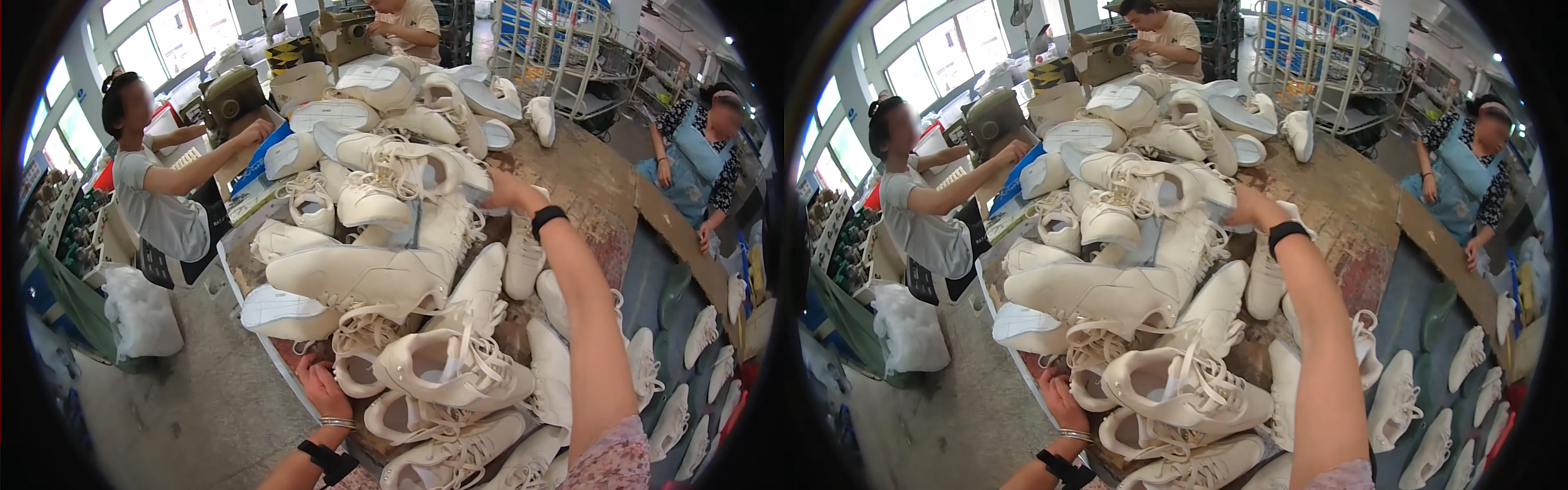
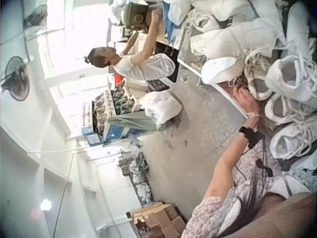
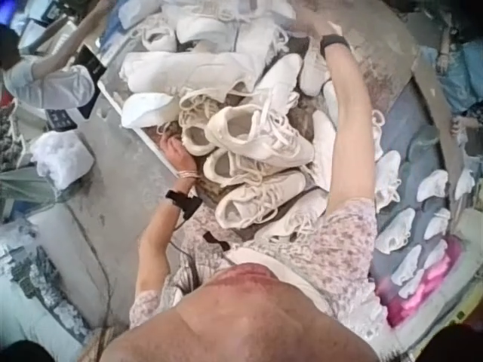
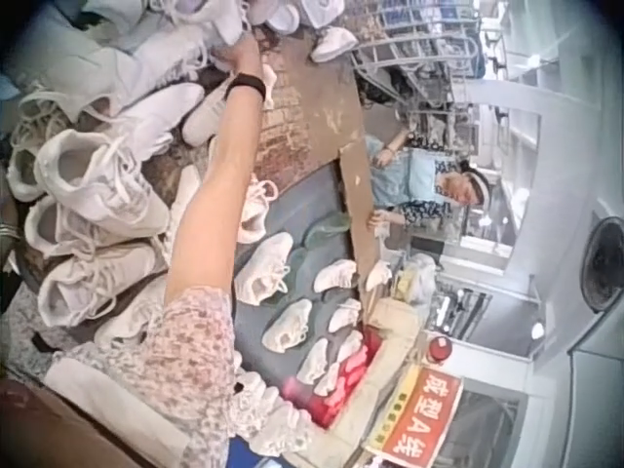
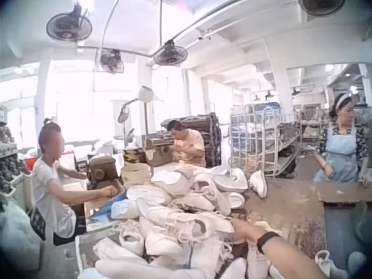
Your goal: Sorting and placing white sneakers from a pile onto a conveyor belt in a shoe factory.
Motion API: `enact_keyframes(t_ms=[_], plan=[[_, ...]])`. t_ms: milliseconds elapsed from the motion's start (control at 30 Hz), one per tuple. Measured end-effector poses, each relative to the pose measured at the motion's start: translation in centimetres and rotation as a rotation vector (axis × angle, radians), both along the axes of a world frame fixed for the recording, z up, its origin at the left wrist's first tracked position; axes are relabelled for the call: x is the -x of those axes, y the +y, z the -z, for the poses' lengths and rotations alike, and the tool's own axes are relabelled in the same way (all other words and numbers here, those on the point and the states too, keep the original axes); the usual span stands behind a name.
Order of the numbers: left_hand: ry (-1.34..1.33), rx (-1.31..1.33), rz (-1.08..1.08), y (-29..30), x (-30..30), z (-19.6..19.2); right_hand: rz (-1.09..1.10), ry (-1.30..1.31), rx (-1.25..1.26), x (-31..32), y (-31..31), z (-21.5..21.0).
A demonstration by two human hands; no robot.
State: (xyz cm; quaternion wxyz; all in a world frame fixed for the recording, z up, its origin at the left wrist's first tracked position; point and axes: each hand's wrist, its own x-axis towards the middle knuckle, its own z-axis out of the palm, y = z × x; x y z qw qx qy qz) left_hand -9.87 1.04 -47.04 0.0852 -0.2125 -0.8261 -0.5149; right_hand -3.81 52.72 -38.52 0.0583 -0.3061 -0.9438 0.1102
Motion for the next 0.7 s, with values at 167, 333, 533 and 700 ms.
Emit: enact_keyframes(t_ms=[167,333,533,700], plan=[[0.018,0.029,-0.013,0.0,0.0,-0.4,0.228,0.028,0.019,1.5,-2.0,-1.9],[0.043,0.02,-0.016,-0.3,0.6,0.0,0.101,0.003,-0.686,-6.3,-6.5,-9.2],[0.065,0.02,-0.019,-0.8,0.8,1.0,0.117,0.143,-1.122,-19.5,-9.0,-9.3],[0.083,0.043,-0.05,-0.8,0.8,1.4,0.116,0.277,-0.907,-25.1,-13.6,-8.8]])
